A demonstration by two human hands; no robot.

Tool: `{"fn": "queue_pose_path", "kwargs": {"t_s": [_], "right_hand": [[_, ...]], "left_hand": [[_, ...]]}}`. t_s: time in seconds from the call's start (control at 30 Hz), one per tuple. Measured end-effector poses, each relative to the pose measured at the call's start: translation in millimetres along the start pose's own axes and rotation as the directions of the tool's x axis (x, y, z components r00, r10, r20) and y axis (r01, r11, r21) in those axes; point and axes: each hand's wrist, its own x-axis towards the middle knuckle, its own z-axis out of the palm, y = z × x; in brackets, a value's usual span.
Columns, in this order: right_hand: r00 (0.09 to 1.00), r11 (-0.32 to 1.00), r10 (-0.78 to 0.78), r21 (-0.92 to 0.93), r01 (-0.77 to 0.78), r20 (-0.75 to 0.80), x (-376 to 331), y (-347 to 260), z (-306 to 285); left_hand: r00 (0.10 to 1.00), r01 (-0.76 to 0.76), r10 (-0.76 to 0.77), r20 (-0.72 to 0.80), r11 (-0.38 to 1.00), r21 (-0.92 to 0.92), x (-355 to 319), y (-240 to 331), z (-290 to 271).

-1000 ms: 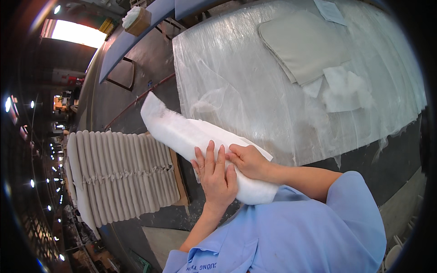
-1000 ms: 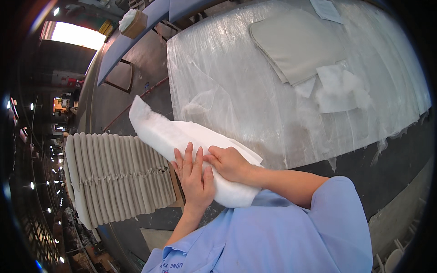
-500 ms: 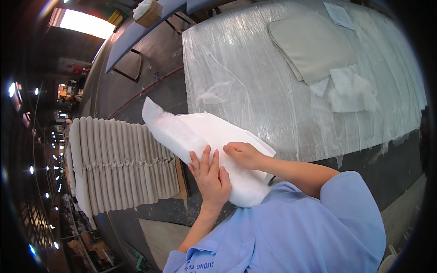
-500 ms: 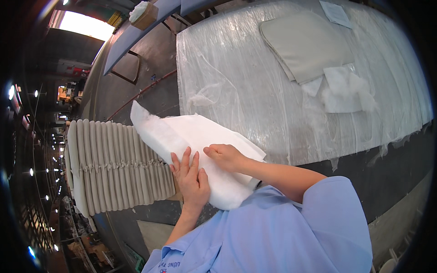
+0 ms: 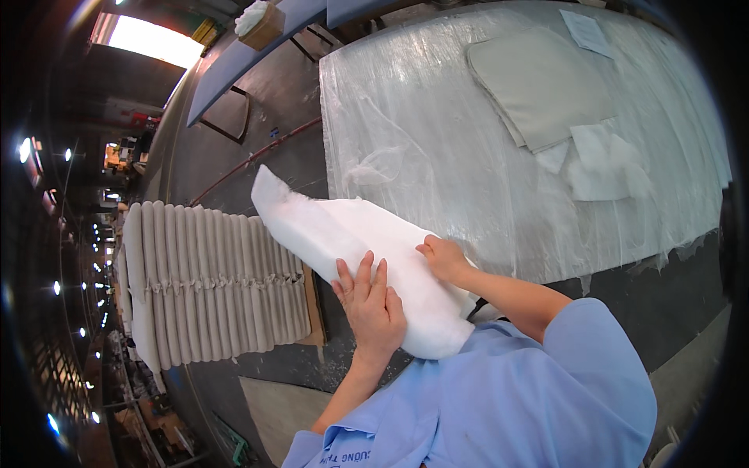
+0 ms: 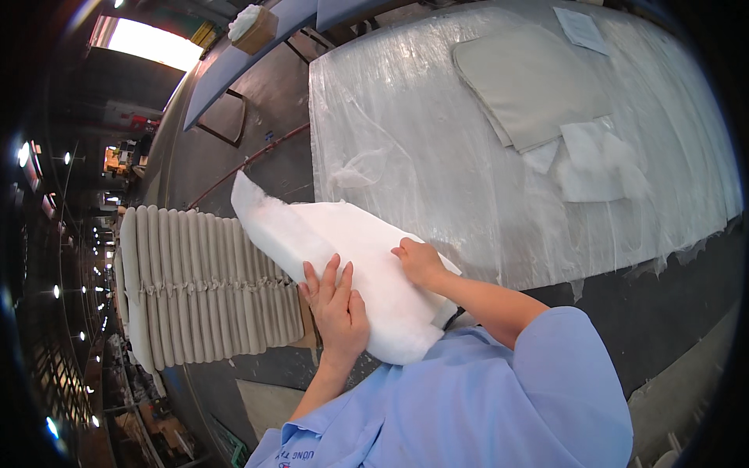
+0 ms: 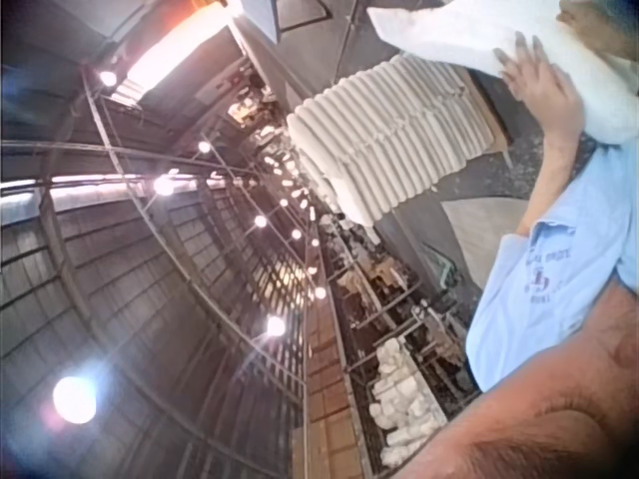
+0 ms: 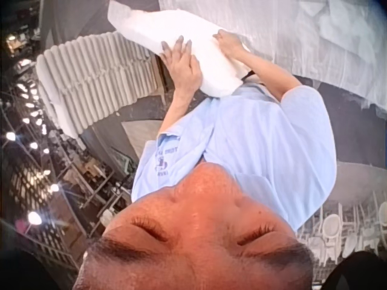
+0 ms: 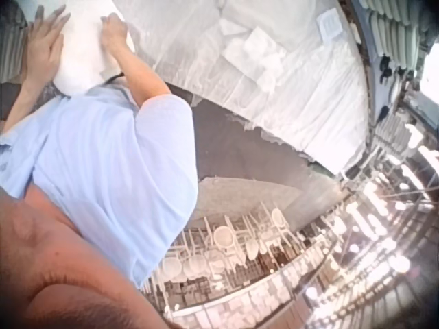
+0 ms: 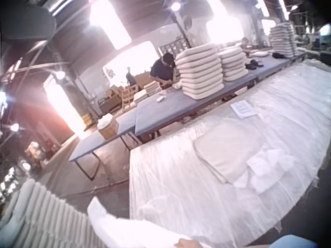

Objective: The person picks up a white cushion and places it on a stack. They then take a white sheet of paper, fold it over the cushion, and roll the cushion tightly within the paper. The wrapped cushion is placed on a table.

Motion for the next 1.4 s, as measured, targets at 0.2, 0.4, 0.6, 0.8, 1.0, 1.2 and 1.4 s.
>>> {"fn": "queue_pose_path", "kwargs": {"t_s": [0.2,0.4,0.6,0.8,1.0,1.2,1.4], "right_hand": [[0.997,0.889,-0.077,0.453,0.061,0.017,4,-68,-11],[0.989,0.901,-0.084,0.434,0.022,0.125,-4,-101,-10],[0.967,0.956,-0.199,0.249,0.156,0.160,-11,-116,-25],[0.959,0.961,-0.274,0.055,0.271,0.075,16,-69,8],[0.999,0.997,-0.016,0.082,0.013,0.031,41,-27,12],[0.986,0.905,-0.109,0.423,0.047,0.124,60,-116,12],[0.968,0.963,-0.182,0.231,0.140,0.172,46,-148,6]], "left_hand": [[0.999,-0.010,0.009,0.036,1.000,0.026,9,5,0],[0.999,0.006,-0.004,0.040,0.999,-0.039,16,7,0],[0.989,-0.018,-0.027,-0.144,0.952,-0.305,13,-5,3],[0.948,0.196,-0.265,-0.176,0.923,-0.332,25,-32,9],[0.943,0.196,-0.270,-0.193,0.922,-0.334,25,-34,7],[0.949,0.221,-0.271,-0.161,0.936,-0.272,30,-31,8],[0.954,0.130,-0.242,-0.179,0.868,-0.480,31,-69,1]]}}
